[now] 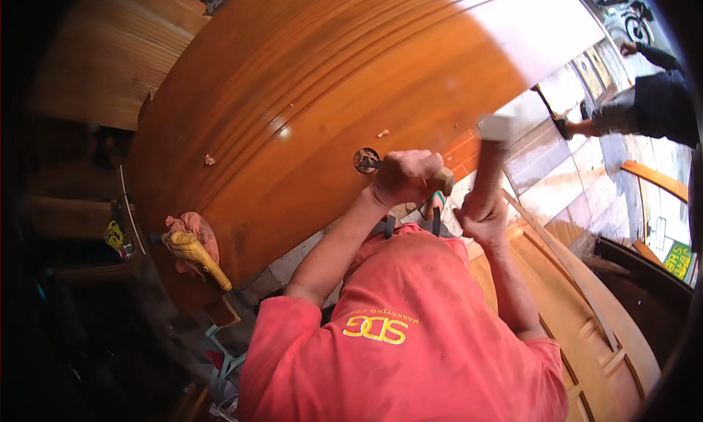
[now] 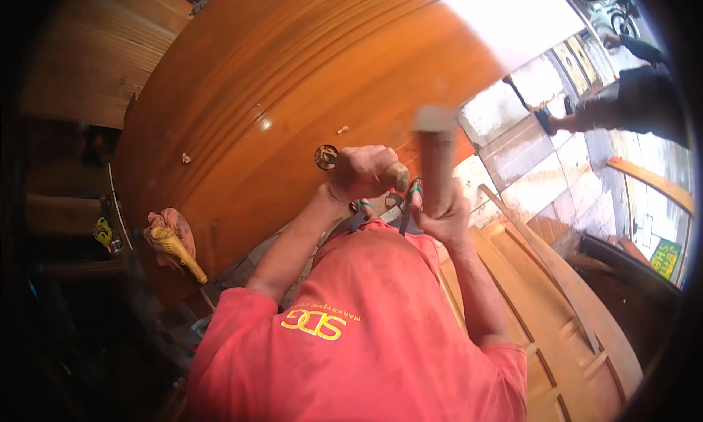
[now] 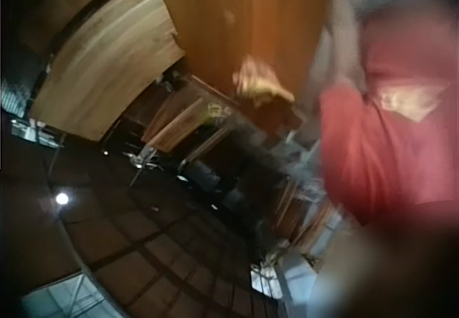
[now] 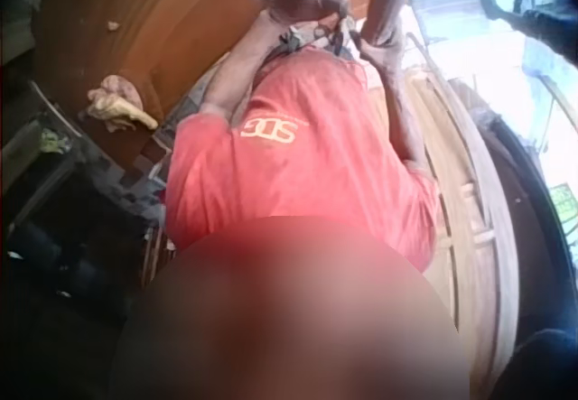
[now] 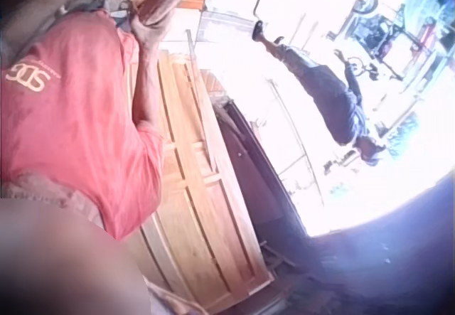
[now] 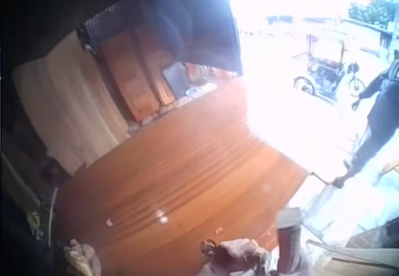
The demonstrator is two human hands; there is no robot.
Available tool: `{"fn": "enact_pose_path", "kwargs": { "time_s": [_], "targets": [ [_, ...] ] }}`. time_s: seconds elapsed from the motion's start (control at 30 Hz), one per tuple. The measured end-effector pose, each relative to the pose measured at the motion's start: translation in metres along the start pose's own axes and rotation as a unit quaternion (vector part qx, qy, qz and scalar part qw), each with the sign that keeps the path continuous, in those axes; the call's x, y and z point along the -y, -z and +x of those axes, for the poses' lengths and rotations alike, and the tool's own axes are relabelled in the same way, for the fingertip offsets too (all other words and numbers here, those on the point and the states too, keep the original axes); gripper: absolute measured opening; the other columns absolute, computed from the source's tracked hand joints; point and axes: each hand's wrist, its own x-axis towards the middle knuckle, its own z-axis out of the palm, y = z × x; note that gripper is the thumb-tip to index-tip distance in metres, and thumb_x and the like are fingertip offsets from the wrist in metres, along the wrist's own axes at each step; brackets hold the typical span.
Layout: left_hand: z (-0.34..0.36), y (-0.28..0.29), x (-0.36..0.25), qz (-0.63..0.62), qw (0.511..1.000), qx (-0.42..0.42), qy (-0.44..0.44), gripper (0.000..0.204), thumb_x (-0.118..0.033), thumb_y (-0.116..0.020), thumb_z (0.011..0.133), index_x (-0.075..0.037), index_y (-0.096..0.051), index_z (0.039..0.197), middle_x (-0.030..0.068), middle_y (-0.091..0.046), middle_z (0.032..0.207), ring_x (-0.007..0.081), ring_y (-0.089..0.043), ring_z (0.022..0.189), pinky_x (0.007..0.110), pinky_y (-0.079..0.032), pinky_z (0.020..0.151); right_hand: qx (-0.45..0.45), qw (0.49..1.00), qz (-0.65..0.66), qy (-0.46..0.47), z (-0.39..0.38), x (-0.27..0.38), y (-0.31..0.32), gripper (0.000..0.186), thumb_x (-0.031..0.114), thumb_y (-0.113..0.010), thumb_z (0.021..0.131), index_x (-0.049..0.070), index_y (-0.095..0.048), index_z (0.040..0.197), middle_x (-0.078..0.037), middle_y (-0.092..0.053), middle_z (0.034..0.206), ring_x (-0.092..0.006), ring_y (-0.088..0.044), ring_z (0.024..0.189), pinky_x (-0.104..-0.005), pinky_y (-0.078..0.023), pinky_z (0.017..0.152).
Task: Using a chisel and a wooden block as a mallet to carve a hole in a wooden surface.
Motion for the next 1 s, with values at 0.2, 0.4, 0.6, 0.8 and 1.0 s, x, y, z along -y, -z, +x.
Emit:
{"fn": "enact_pose_path", "kwargs": {
  "time_s": [0.2, 0.4, 0.6, 0.8, 1.0],
  "targets": [
    [-0.005, 0.002, 0.002, 0.024, 0.999, 0.023, 0.013, 0.027, -0.028, -0.073, 0.092, -0.011, -0.059, 0.076, 0.0088, -0.058, 0.065, 0.0295, -0.064, 0.057, 0.041, -0.051, 0.051, -0.037, 0.999, 0.006, -0.025, -0.009, -0.009, -0.045, 0.053, 0.016, -0.092, 0.078, 0.001, -0.060, 0.119, -0.006, -0.070, 0.097, -0.0123, -0.066, 0.085, -0.0333, -0.056, 0.079],
    [-0.003, 0.010, -0.003, 0.011, 1.000, 0.012, 0.006, 0.025, -0.023, -0.076, 0.089, -0.011, -0.058, 0.076, 0.0086, -0.056, 0.065, 0.0290, -0.063, 0.056, 0.040, -0.050, 0.050, 0.007, 0.992, 0.126, 0.002, -0.010, -0.011, -0.015, 0.058, 0.015, -0.096, 0.074, 0.003, -0.058, 0.116, -0.002, -0.069, 0.088, -0.0101, -0.064, 0.076, -0.0295, -0.054, 0.069],
    [-0.017, 0.030, -0.048, 0.090, 0.987, 0.009, -0.130, 0.014, -0.021, -0.077, 0.087, -0.013, -0.067, 0.091, -0.0003, -0.047, 0.068, 0.0184, -0.054, 0.055, 0.034, -0.043, 0.047, 0.005, 0.993, 0.118, 0.007, -0.019, -0.012, -0.005, 0.052, 0.007, -0.091, 0.077, 0.003, -0.057, 0.116, -0.001, -0.067, 0.082, -0.0108, -0.064, 0.072, -0.0290, -0.050, 0.062],
    [-0.044, 0.045, -0.077, 0.208, 0.972, 0.032, 0.105, 0.028, -0.021, -0.082, 0.082, -0.013, -0.069, 0.105, 0.0032, -0.064, 0.080, 0.0237, -0.067, 0.065, 0.038, -0.054, 0.056, -0.073, 0.987, 0.141, -0.036, -0.013, 0.000, 0.026, 0.052, 0.005, -0.088, 0.079, 0.005, -0.053, 0.118, -0.005, -0.066, 0.086, -0.0129, -0.063, 0.072, -0.0298, -0.052, 0.063],
    [-0.046, 0.066, -0.016, 0.240, 0.897, -0.020, 0.371, 0.028, -0.025, -0.083, 0.084, -0.011, -0.070, 0.104, 0.0182, -0.077, 0.090, 0.0383, -0.076, 0.082, 0.048, -0.059, 0.067, -0.084, 0.986, 0.130, -0.060, -0.009, -0.001, 0.035, 0.055, 0.011, -0.089, 0.080, 0.005, -0.052, 0.120, -0.003, -0.065, 0.086, -0.0127, -0.063, 0.073, -0.0292, -0.053, 0.065]
  ]
}}
